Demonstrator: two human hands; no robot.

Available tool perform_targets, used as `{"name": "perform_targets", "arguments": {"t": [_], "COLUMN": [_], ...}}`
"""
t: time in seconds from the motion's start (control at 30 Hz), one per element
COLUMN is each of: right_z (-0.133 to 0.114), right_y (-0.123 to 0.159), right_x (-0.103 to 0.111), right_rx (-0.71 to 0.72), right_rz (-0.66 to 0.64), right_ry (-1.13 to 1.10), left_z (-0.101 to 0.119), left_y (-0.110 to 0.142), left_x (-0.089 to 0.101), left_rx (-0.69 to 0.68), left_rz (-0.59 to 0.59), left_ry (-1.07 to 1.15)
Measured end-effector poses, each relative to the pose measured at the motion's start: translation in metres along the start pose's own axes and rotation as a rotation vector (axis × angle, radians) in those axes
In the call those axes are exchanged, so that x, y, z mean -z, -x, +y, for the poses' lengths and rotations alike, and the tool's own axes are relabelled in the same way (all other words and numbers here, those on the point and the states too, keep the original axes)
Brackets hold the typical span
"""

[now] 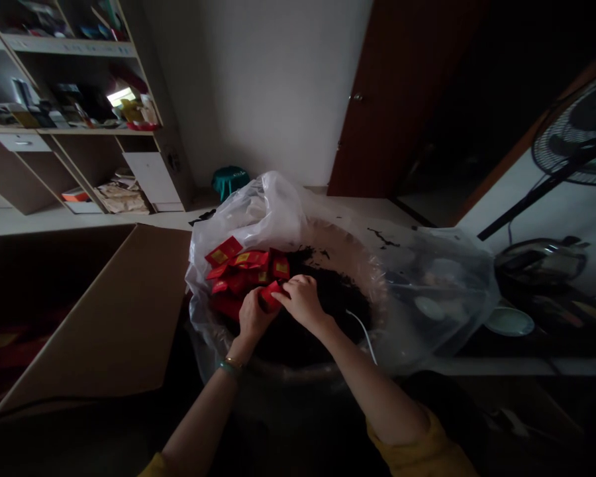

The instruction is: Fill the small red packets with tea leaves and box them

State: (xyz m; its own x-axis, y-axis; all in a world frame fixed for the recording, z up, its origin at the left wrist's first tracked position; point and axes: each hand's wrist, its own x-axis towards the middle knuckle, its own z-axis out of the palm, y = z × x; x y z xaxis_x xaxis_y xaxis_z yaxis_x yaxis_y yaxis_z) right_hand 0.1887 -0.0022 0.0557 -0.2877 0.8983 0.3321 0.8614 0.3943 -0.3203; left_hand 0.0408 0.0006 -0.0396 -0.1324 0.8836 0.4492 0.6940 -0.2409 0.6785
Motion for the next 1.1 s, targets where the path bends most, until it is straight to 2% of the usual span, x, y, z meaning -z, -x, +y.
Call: {"name": "perform_targets", "arguments": {"t": [0.13, 0.2, 0.27, 0.33, 0.43, 0.5, 0.73, 0.87, 0.97, 1.1], "right_z": [0.008, 0.014, 0.019, 0.023, 0.029, 0.032, 0.031, 0.026, 0.026, 0.031], "right_y": [-0.003, -0.003, -0.002, -0.002, -0.002, -0.002, -0.002, -0.003, -0.004, -0.004], "right_x": [-0.010, -0.011, -0.008, -0.005, 0.001, 0.004, -0.002, -0.008, -0.008, -0.007], "right_rx": [-0.006, 0.055, 0.149, 0.213, 0.194, 0.169, 0.185, 0.185, 0.161, 0.094], "right_rz": [-0.053, -0.061, -0.059, -0.019, 0.102, 0.135, -0.059, -0.098, -0.056, 0.079], "right_ry": [-0.037, -0.066, -0.101, -0.138, -0.154, -0.125, -0.018, -0.021, -0.062, -0.210], "left_z": [0.009, 0.014, 0.018, 0.022, 0.025, 0.025, 0.023, 0.024, 0.026, 0.028], "left_y": [-0.005, -0.012, -0.022, -0.029, -0.031, -0.028, -0.021, -0.022, -0.022, -0.021], "left_x": [0.011, 0.017, 0.019, 0.016, 0.006, -0.001, -0.010, -0.009, -0.006, -0.001], "left_rx": [-0.082, -0.097, -0.055, 0.003, 0.118, 0.174, 0.216, 0.255, 0.273, 0.343], "left_rz": [-0.100, -0.219, -0.377, -0.468, -0.399, -0.360, -0.331, -0.281, -0.294, -0.304], "left_ry": [0.057, 0.171, 0.323, 0.460, 0.635, 0.694, 0.665, 0.664, 0.699, 0.833]}}
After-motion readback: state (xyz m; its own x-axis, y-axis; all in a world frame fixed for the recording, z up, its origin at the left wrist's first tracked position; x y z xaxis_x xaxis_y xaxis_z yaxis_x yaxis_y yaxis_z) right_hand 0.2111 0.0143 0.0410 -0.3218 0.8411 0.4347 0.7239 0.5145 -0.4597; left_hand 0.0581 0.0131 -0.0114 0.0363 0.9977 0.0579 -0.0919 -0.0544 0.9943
